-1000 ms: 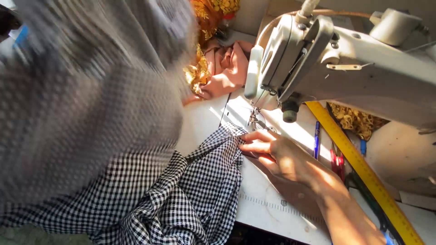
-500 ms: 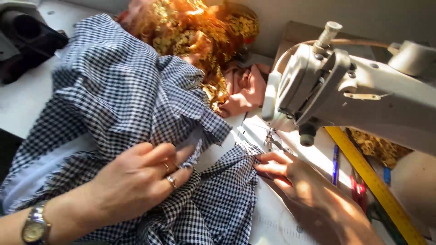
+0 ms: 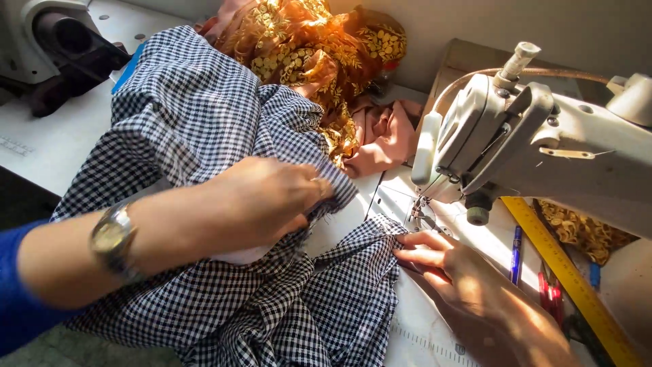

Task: Guiding fabric through a sewing machine to trim or finish edges and marking the material with a pen.

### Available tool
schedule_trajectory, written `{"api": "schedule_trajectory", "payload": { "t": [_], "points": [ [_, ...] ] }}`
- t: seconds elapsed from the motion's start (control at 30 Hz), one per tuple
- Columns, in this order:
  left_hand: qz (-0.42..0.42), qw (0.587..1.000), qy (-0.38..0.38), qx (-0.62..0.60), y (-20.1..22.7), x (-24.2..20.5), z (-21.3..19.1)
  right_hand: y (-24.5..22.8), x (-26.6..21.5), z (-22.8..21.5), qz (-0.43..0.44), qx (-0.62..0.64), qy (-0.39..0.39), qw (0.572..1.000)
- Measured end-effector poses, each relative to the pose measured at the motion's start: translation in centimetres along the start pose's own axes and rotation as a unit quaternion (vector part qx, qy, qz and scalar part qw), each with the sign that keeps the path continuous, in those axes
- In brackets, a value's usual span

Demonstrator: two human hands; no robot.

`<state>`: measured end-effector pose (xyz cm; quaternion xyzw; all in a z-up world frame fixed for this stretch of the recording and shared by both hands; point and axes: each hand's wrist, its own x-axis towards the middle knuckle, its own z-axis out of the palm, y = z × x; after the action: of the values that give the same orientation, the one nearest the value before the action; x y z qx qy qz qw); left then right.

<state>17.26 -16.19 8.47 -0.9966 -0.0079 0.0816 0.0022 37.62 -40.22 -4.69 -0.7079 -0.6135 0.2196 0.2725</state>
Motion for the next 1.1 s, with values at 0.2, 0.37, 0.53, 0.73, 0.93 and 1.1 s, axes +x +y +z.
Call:
{"api": "schedule_trajectory", "payload": {
  "t": [0.2, 0.37, 0.53, 0.73, 0.93, 1.1],
  "points": [
    [-0.028, 0.972, -0.113, 0.204, -0.4, 4.2, -0.5, -0.4, 0.0, 0.0, -0.002, 0.001, 0.007, 1.0],
    [-0.008, 0.976, -0.115, 0.187, -0.9, 4.9, -1.4, -0.5, -0.1, -0.1, 0.004, 0.003, 0.004, 1.0],
    [0.038, 0.992, 0.074, 0.094, -2.9, 6.2, -0.2, 0.5, -0.2, 0.2, 0.008, -0.001, 0.003, 1.0],
    [0.044, 0.975, 0.14, 0.168, -4.3, 8.5, -1.8, -0.3, -0.1, 0.9, 0.094, 0.145, 0.043, 0.984],
    [0.026, 0.999, -0.019, 0.004, -5.6, 10.8, -4.6, 1.1, -0.2, 0.4, -0.002, -0.023, 0.013, 1.0],
    [-0.106, 0.946, -0.081, -0.294, -3.5, 8.2, -8.0, -0.9, 0.5, 1.0, 0.152, 0.206, 0.04, 0.966]
  ]
}}
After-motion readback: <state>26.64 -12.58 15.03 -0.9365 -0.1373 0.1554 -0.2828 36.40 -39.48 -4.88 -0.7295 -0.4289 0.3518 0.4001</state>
